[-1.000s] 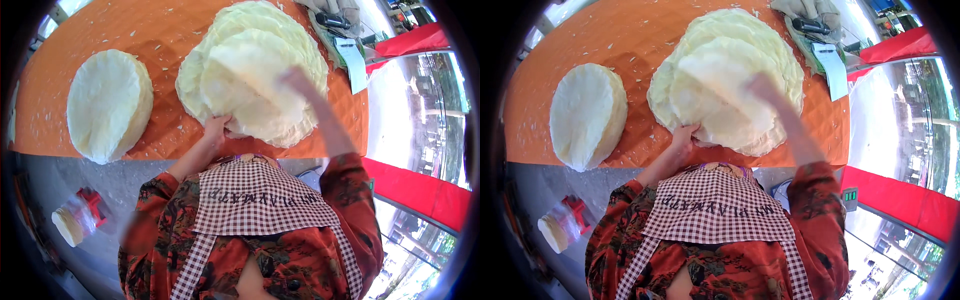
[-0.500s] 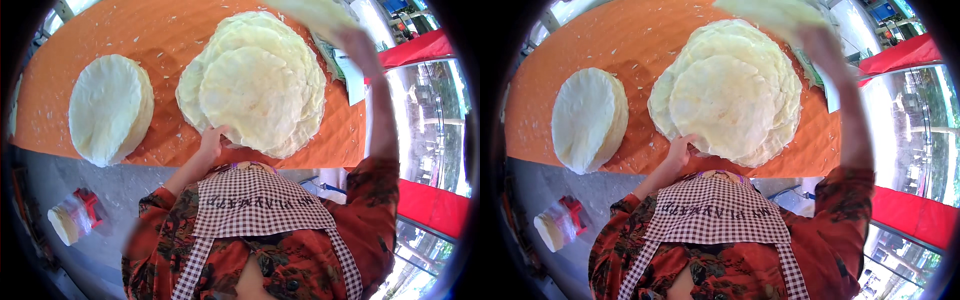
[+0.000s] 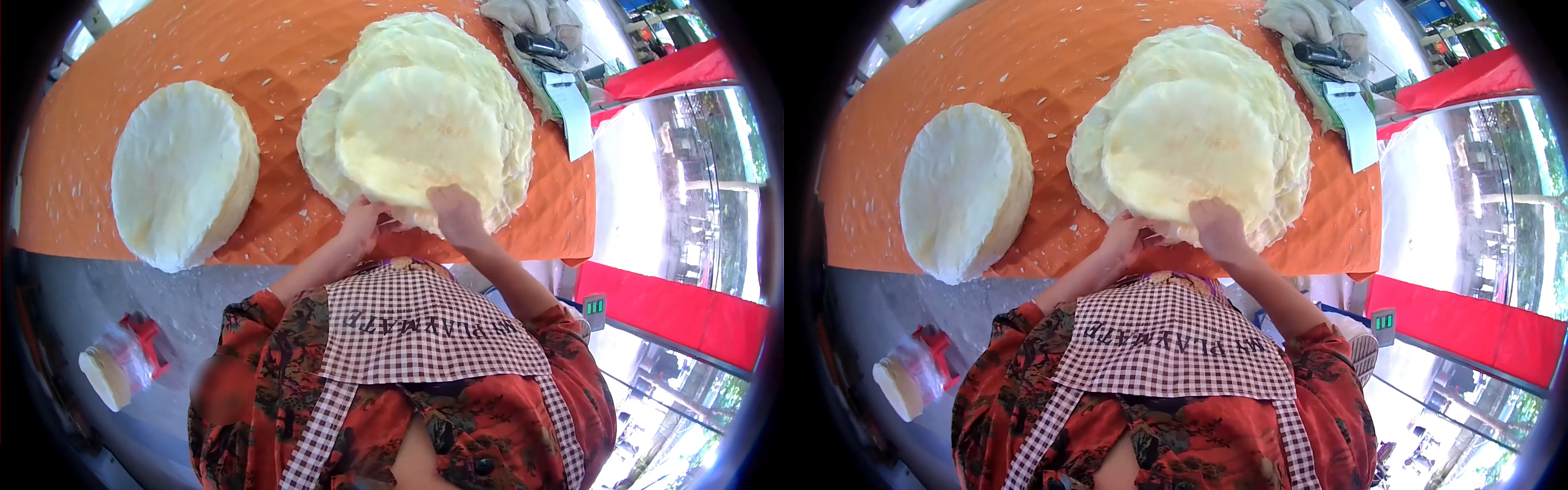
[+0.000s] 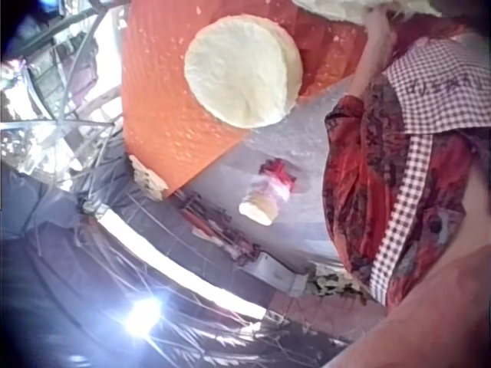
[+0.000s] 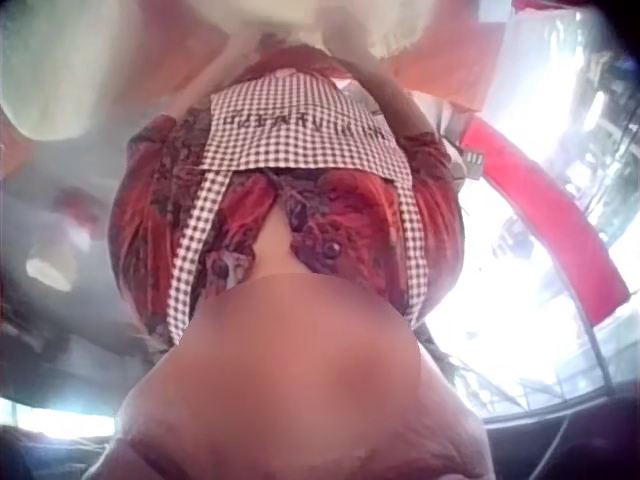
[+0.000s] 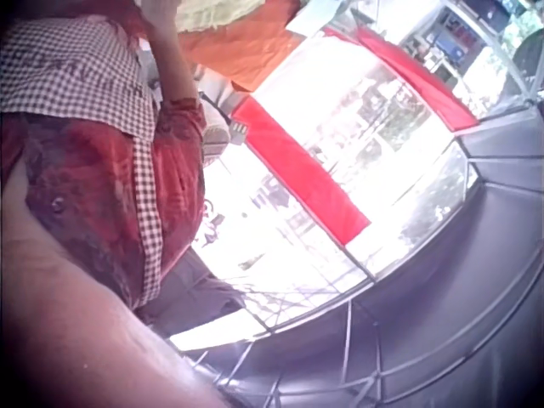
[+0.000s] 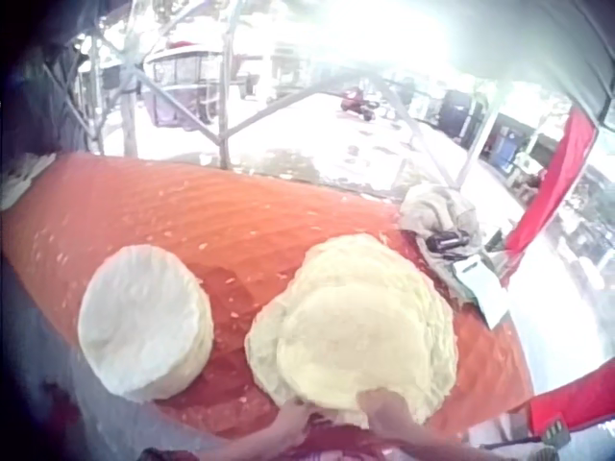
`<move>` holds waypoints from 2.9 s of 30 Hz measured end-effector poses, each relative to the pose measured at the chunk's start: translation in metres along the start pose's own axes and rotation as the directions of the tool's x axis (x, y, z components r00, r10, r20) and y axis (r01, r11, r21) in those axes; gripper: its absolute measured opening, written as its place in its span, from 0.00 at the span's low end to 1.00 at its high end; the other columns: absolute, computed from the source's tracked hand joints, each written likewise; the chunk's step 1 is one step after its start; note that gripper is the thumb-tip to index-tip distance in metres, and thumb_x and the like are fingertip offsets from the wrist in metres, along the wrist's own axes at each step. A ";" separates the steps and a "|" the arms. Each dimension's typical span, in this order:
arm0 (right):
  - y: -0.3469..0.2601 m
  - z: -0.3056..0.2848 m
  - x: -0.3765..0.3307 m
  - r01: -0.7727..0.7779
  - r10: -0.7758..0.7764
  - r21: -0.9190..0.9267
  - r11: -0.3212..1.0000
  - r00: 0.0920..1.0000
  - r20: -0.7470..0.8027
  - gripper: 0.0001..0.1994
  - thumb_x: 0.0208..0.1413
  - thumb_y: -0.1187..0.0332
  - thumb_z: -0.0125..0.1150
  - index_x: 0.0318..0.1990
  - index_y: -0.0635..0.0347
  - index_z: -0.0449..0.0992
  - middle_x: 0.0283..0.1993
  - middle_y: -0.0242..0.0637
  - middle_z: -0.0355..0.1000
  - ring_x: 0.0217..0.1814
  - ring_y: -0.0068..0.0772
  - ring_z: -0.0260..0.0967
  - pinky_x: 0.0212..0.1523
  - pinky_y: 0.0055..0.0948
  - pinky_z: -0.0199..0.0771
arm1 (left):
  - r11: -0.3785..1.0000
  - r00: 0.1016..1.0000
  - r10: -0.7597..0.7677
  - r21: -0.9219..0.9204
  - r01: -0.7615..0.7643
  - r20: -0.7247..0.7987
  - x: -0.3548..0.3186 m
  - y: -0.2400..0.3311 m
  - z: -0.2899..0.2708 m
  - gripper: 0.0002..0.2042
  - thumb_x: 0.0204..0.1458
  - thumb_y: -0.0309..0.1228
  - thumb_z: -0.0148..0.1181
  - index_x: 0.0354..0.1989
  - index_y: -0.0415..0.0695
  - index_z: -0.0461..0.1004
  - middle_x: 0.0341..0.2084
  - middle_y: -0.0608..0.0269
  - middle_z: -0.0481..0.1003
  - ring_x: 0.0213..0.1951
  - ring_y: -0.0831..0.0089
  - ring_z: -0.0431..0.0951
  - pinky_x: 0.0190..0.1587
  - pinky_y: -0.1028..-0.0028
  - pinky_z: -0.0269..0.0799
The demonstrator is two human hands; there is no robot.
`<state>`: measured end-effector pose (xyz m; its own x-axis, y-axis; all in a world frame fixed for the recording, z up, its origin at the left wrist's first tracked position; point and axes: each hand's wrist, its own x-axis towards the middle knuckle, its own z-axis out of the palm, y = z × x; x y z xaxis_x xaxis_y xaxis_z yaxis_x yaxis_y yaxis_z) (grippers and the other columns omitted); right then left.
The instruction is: The person is peeling thin dough sheets from a stack and placing them into new piles by hand.
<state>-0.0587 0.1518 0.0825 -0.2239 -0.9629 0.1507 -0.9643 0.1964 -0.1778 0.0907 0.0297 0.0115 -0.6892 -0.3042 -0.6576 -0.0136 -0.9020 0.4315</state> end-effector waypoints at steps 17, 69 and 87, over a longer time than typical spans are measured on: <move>0.113 -0.103 0.084 -0.414 0.348 0.625 0.662 0.908 0.233 0.15 0.41 0.69 0.66 0.37 0.69 0.77 0.30 0.38 0.75 0.31 0.24 0.71 0.34 0.26 0.71 | 0.740 0.725 0.657 0.358 -0.569 -0.206 0.032 0.059 0.002 0.18 0.49 0.24 0.53 0.51 0.41 0.63 0.46 0.56 0.67 0.46 0.72 0.67 0.45 0.75 0.67; 0.263 -0.220 0.239 -0.090 0.122 0.210 0.974 0.982 -0.142 0.22 0.43 0.59 0.63 0.37 0.74 0.74 0.34 0.43 0.75 0.36 0.32 0.73 0.39 0.35 0.74 | 0.888 0.970 0.168 0.401 -0.226 0.174 0.077 0.046 0.076 0.40 0.47 0.23 0.57 0.66 0.40 0.38 0.52 0.53 0.64 0.50 0.68 0.68 0.51 0.69 0.66; 0.080 0.021 0.065 -0.066 0.070 0.025 0.998 0.961 -0.267 0.11 0.44 0.75 0.51 0.34 0.55 0.77 0.31 0.40 0.75 0.33 0.45 0.73 0.34 0.40 0.73 | 0.911 0.928 0.346 0.286 -0.296 -0.141 0.072 0.031 0.015 0.10 0.46 0.22 0.57 0.38 0.38 0.68 0.26 0.61 0.72 0.25 0.74 0.73 0.27 0.79 0.71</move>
<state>-0.1477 0.1009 0.0579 -0.3208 -0.8623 0.3917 -0.9435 0.2547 -0.2120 0.0298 -0.0157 -0.0136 -0.5420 -0.6374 -0.5477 -0.0154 -0.6441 0.7648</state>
